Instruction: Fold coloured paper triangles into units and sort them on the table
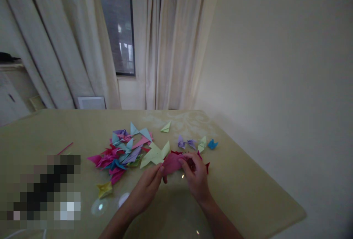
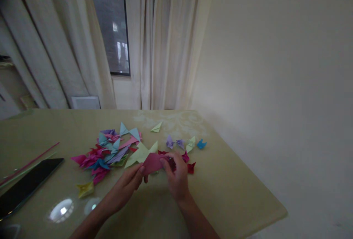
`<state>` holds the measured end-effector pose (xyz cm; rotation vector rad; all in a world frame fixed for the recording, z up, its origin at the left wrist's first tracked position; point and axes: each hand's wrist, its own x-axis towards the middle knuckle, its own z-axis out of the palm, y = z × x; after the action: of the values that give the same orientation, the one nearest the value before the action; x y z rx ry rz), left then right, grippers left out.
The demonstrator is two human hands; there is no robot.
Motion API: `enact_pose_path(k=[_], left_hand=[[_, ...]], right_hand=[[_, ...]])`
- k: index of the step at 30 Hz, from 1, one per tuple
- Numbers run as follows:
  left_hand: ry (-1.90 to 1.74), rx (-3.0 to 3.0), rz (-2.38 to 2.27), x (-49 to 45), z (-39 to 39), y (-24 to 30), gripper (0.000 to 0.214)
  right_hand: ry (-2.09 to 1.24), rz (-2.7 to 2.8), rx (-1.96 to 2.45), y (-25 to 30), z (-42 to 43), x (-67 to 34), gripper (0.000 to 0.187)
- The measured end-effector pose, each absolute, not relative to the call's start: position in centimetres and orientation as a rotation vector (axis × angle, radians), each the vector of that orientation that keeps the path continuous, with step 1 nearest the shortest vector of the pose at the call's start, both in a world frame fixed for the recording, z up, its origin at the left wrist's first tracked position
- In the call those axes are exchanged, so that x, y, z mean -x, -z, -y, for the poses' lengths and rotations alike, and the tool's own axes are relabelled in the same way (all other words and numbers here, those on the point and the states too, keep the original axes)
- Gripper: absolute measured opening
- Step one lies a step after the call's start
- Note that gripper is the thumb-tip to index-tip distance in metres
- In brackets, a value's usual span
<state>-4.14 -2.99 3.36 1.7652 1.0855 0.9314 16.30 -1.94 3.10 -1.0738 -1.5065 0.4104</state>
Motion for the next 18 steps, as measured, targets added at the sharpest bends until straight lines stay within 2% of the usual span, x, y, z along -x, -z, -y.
enact_pose_path(k=[8,12,18], left_hand=[[-0.692,-1.577,-0.858,3.8,3.9,-3.9,0.061],[-0.672,-1.524,-0.768,3.4,4.1,-3.4,0.058],[-0.812,-1.380,-0.817,2.9,4.3,-3.5,0.060]], right_hand=[[-0.177,1.518,0.970,-3.2,2.5,-15.8,0.011],[-0.101,1.547,0.997,-3.5,2.8,-15.7,0.016],[-0.263,1.491,1.028,-3.2,2.8,-16.0,0.028]])
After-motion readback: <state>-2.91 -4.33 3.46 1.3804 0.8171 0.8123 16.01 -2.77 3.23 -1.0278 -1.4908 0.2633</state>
